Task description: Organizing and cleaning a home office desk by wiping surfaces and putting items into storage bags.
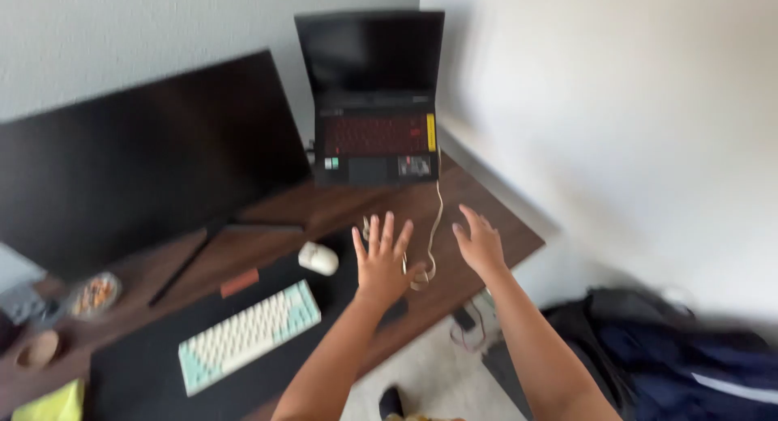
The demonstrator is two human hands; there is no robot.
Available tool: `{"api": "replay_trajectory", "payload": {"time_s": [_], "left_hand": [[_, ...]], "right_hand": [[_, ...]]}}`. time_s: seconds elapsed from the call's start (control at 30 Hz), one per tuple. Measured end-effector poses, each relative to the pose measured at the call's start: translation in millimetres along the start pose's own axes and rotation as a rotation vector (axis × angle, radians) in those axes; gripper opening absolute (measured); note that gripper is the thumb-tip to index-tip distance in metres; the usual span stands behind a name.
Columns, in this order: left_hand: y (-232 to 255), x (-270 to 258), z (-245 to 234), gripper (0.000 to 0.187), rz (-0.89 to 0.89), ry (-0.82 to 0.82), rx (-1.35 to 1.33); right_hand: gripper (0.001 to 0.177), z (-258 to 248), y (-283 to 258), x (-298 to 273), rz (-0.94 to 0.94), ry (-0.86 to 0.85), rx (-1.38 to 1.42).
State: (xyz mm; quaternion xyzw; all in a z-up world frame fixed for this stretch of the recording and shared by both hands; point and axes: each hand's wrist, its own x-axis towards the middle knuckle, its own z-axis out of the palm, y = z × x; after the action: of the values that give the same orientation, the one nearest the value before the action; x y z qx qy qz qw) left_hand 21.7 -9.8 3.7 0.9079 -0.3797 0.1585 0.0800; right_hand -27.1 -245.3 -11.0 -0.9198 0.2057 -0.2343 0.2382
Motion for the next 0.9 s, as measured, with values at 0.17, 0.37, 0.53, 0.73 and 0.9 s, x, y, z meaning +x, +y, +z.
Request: {"api": "replay_trajectory", "payload": {"time_s": [0.17,0.37,0.53,0.73,0.9], "left_hand": [[-11.5,61.4,55.2,0.099,0.095,-0.091,-0.010],[-11.8,140.2,110.1,0.101,0.202,-0.174,-0.007],[-7.3,184.8,147.2,0.099,0.182,-0.240,0.042],[-18.9,215.0,166.3,0.093,0.145,-0.257,0.058],[-28.2,202.3,202.8,0.080,0.175,-0.128,-0.116]], "right_hand": [[0.047,52.4,42.5,80.0,0.147,0.003,0.206],[0.039,120.7,108.2,202.2,0.207,0.023,0.374],[0.037,161.1,142.6,266.7,0.315,-0.069,0.432],[0.033,199.2,158.5,311.6,0.106,-0.087,0.257],[0.023,165.7,119.7,299.4,0.087,-0.177,0.056]]}}
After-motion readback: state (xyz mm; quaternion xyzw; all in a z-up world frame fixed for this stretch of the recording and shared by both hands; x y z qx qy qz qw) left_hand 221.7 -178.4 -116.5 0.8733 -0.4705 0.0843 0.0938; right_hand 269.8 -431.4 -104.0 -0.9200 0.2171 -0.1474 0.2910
